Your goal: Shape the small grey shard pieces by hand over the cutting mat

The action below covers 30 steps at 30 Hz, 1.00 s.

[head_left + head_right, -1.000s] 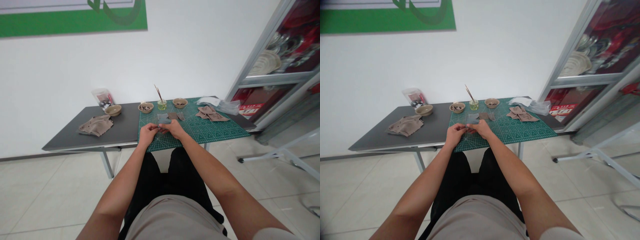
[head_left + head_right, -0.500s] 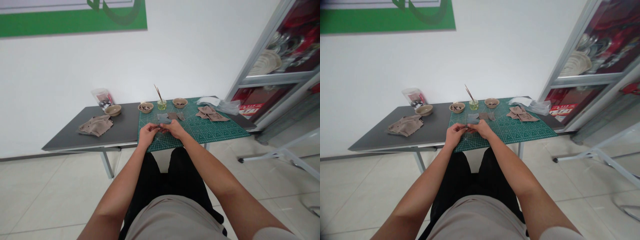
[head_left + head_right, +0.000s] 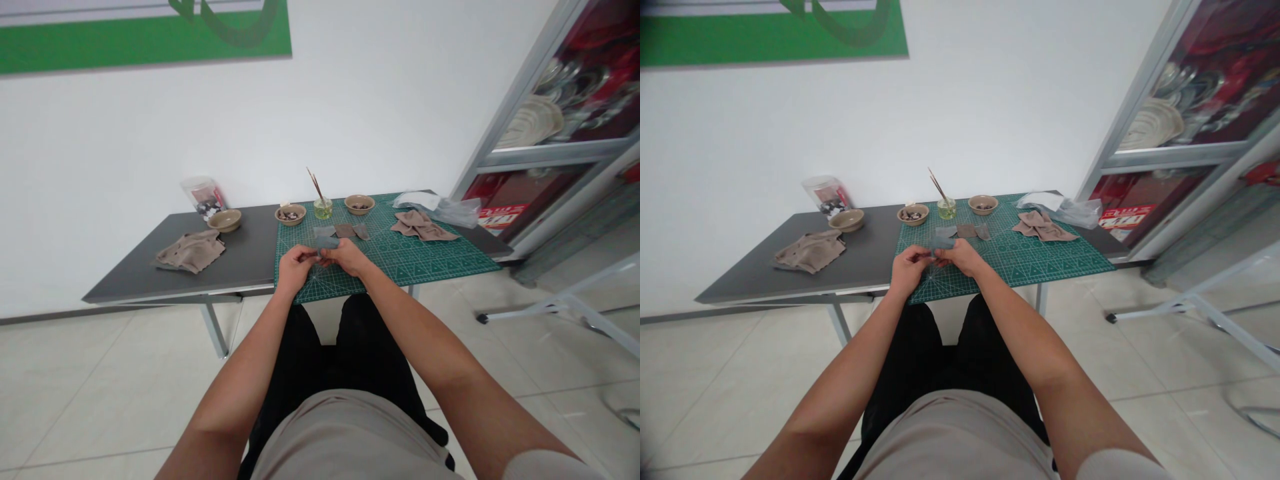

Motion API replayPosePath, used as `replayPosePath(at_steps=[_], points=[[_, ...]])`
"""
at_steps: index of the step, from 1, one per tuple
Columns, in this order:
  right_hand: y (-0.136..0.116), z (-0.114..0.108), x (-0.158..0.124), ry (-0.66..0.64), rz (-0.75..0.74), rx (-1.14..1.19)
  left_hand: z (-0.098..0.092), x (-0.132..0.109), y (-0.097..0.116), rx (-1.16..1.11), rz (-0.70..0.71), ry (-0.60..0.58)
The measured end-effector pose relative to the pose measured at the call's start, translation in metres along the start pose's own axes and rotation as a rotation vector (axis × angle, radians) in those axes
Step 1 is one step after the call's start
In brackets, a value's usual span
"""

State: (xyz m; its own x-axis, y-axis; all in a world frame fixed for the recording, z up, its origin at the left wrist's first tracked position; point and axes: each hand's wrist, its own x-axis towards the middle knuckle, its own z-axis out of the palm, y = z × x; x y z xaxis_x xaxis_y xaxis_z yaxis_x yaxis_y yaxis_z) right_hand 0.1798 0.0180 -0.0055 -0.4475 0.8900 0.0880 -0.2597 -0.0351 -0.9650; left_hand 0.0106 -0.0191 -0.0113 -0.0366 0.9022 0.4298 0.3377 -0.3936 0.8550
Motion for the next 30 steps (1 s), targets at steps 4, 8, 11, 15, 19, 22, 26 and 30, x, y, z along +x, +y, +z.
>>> replayPosePath(at_steps=[4, 8, 11, 15, 19, 22, 26, 30], points=[[0.0011, -0.0013, -0.0005, 0.014, -0.015, 0.006, -0.0003, 0.0004, 0.0006, -0.073, -0.015, 0.002], [0.0006, -0.0019, -0.0005, -0.041, -0.026, -0.059, -0.0014, 0.0009, 0.0026, 0.006, 0.073, 0.008], [0.0006, -0.0027, 0.0007, -0.072, -0.026, -0.061, -0.0014, 0.0011, 0.0025, 0.019, 0.095, 0.002], [0.0009, -0.0041, 0.0019, -0.099, -0.015, -0.052, -0.0005, 0.0013, 0.0, -0.005, 0.068, -0.005], [0.0006, -0.0044, 0.0016, -0.1, 0.001, -0.065, 0.0004, 0.0005, -0.0011, -0.021, 0.057, -0.025], [0.0003, -0.004, 0.0018, -0.1, -0.002, -0.064, 0.0008, -0.0007, 0.0001, -0.005, 0.052, -0.04], [0.0009, -0.0043, 0.0029, -0.1, 0.002, -0.052, 0.0011, -0.0011, 0.0003, 0.012, 0.017, -0.049], [0.0018, -0.0052, 0.0029, -0.101, 0.001, -0.048, 0.0014, -0.0001, -0.0037, 0.001, 0.018, -0.047]])
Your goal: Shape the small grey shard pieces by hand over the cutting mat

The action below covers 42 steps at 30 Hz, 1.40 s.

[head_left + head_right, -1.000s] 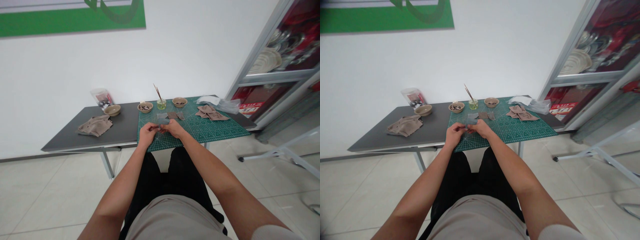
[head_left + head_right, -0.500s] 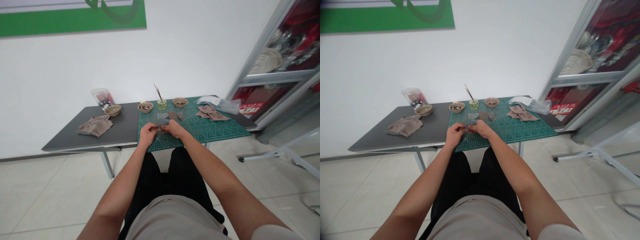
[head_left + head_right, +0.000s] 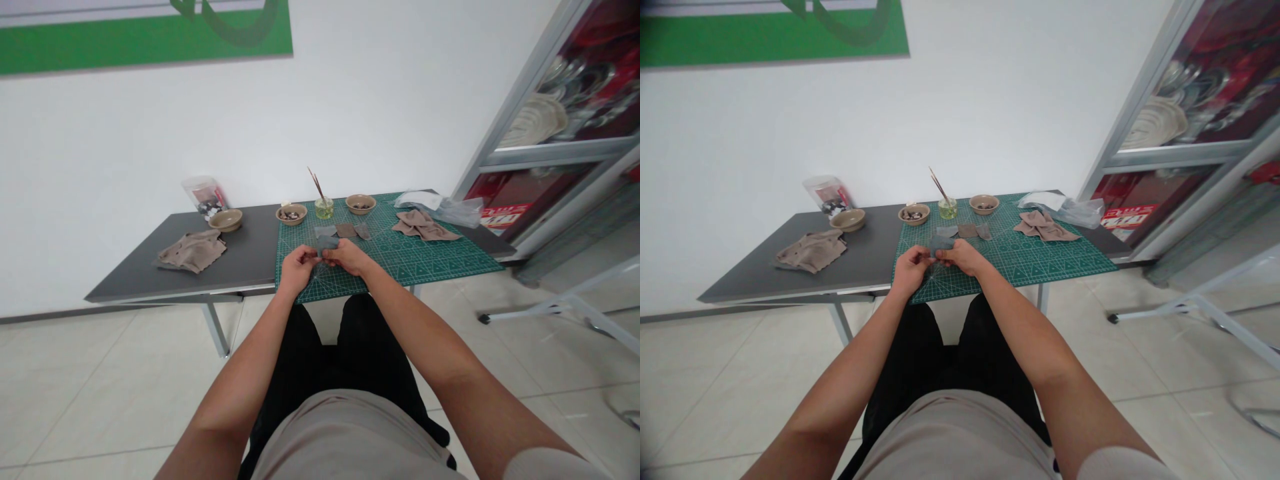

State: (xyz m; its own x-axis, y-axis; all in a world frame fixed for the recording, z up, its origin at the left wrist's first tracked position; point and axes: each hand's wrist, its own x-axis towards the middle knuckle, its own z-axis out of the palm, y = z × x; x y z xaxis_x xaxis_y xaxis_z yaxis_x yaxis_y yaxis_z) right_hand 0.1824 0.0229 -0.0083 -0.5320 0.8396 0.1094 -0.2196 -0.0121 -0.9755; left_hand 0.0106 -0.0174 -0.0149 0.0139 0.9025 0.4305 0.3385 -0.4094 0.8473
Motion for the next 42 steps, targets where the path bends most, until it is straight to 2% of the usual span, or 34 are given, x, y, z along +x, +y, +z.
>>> replayPosePath(at_steps=[5, 10, 16, 18, 25, 33, 42], points=[[-0.001, 0.001, -0.001, -0.01, -0.009, -0.006, 0.0, -0.001, -0.002, 0.007, 0.023, -0.009], [-0.003, 0.002, -0.001, 0.014, -0.014, -0.11, 0.0, -0.003, 0.002, 0.074, 0.084, -0.005], [-0.001, 0.004, -0.001, 0.106, -0.021, -0.085, 0.003, -0.005, 0.002, 0.042, -0.007, -0.029], [-0.002, 0.004, -0.001, 0.092, -0.029, -0.107, 0.003, -0.005, 0.003, 0.062, -0.002, -0.004], [-0.006, 0.005, -0.002, 0.019, -0.025, -0.241, -0.001, -0.005, 0.013, 0.208, 0.16, 0.054], [-0.002, 0.002, -0.002, 0.018, -0.022, -0.156, 0.0, -0.003, 0.004, 0.123, 0.123, 0.038], [-0.003, 0.003, -0.002, 0.015, -0.019, -0.197, 0.0, -0.002, 0.004, 0.113, 0.1, 0.029]])
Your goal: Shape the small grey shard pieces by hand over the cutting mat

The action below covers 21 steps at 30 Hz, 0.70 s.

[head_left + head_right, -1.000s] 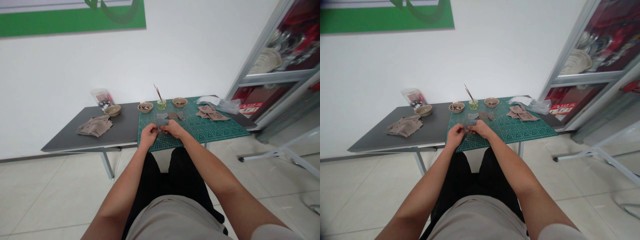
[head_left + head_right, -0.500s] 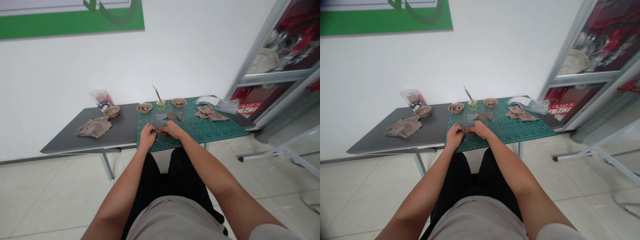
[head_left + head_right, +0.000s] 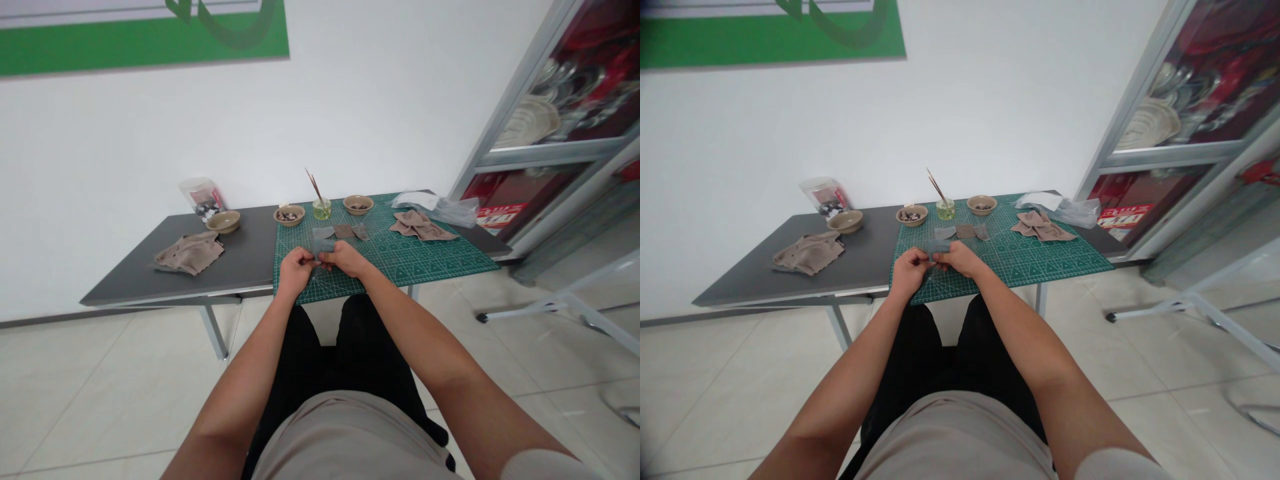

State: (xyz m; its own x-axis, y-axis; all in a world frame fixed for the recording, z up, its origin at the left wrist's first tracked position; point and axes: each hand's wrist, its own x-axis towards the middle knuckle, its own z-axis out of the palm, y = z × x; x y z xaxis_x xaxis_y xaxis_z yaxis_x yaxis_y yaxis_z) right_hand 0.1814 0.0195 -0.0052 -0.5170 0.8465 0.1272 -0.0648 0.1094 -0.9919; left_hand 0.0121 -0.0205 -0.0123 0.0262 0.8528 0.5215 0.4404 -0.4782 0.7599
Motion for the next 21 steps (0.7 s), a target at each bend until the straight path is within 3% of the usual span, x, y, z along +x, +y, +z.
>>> replayPosePath(at_steps=[9, 15, 21], points=[[0.0002, 0.0015, -0.0016, 0.032, -0.012, -0.03, -0.0002, 0.0002, -0.0004, -0.029, -0.054, 0.003], [-0.0008, 0.0025, -0.0026, 0.159, -0.001, 0.107, -0.0016, 0.0017, -0.007, -0.257, -0.138, 0.059], [-0.0031, 0.0044, -0.0043, 0.151, -0.025, 0.195, 0.0005, 0.0045, -0.0047, -0.369, -0.185, 0.112]])
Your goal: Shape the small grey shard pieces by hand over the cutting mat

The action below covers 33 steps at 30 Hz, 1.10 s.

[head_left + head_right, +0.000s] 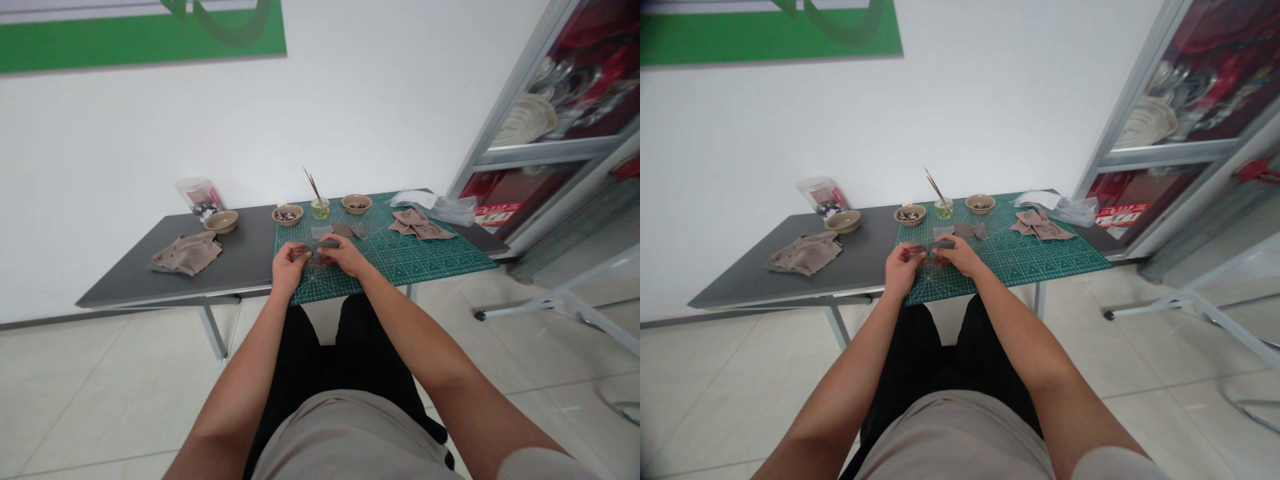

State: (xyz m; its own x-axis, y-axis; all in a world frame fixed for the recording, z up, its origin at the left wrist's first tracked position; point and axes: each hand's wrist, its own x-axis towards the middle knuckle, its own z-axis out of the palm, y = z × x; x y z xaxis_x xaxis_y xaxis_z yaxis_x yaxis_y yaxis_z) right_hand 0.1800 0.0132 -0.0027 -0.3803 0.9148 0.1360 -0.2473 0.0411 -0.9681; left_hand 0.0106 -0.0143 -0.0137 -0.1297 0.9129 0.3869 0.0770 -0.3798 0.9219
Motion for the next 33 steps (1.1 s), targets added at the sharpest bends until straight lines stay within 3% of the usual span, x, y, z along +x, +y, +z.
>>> replayPosePath(at_steps=[7, 14, 28, 33], points=[[0.0029, -0.0043, 0.0001, 0.014, -0.003, -0.055, 0.0014, -0.0021, 0.0049, 0.012, -0.044, -0.032], [0.0008, -0.0026, 0.0015, -0.072, 0.039, -0.148, 0.0002, -0.0021, 0.0062, 0.1, -0.007, -0.051], [-0.0003, 0.0017, 0.0039, -0.085, 0.018, -0.255, -0.0009, -0.0061, 0.0063, 0.432, 0.063, -0.089], [-0.0033, 0.0025, 0.0019, -0.097, 0.001, -0.196, -0.0018, -0.0043, 0.0031, 0.263, -0.088, -0.081]])
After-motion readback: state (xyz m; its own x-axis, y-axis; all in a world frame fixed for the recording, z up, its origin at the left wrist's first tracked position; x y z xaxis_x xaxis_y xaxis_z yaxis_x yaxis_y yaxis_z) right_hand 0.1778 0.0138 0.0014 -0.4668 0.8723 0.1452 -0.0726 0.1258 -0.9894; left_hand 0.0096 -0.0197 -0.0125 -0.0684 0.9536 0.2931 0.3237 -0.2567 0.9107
